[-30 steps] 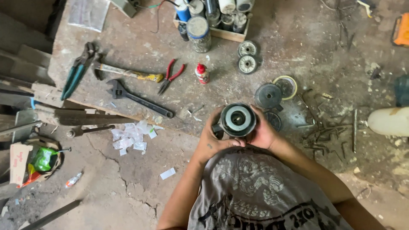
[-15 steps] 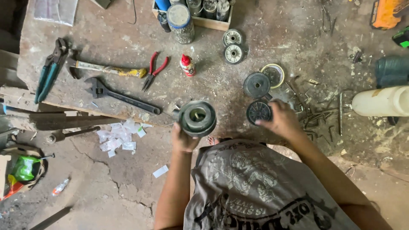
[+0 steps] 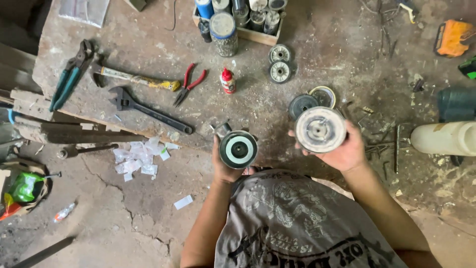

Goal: Disassembling, applying sealant to, and reassembling an air filter on a compressor unit.

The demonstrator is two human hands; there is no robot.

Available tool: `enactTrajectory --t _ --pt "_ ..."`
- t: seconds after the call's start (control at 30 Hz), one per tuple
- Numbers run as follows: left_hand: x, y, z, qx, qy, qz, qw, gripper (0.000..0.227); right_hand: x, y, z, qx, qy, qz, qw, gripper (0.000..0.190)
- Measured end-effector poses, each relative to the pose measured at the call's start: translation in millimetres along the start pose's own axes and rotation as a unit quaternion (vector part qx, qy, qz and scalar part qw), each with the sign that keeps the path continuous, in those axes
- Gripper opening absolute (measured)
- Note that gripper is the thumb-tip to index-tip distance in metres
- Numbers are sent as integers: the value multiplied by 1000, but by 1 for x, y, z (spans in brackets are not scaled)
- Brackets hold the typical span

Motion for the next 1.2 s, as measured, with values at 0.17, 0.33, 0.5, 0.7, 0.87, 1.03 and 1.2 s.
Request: enactTrajectory --t 0.17,0.33,0.5,0.7,0.87,1.03,1.2 --pt "-5 19 -2 -6 3 -12 1000 78 -25 -22 2 -12 -35 62 997 83" --pt "-1 34 -14 21 -32 -23 999 75 -60 7 1 330 -53 -215 917 44" --pt "11 42 -32 57 -67 -39 995 72 -99 5 29 650 -48 -219 726 52" --pt "34 41 -48 127 -135 -95 978 68 -152 11 74 422 23 -101 900 41" --pt "39 38 -56 134 -180 -110 968 70 -188 56 85 216 69 -23 974 71" --pt "47 15 -52 132 -197 -107 965 66 -211 38 73 299 75 -174 935 39" --pt "37 25 -45 136 -214 -105 962 66 -235 14 105 583 24 -175 793 57"
Point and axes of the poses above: each hand's wrist, its own x-axis away from the middle knuckle, its own y-axis out of the back of the hand, z = x × y, the point moved 1 cm from there along -x, towards the middle knuckle, and after that the axes turned 8 degrees about x, right-handed, at the moved point
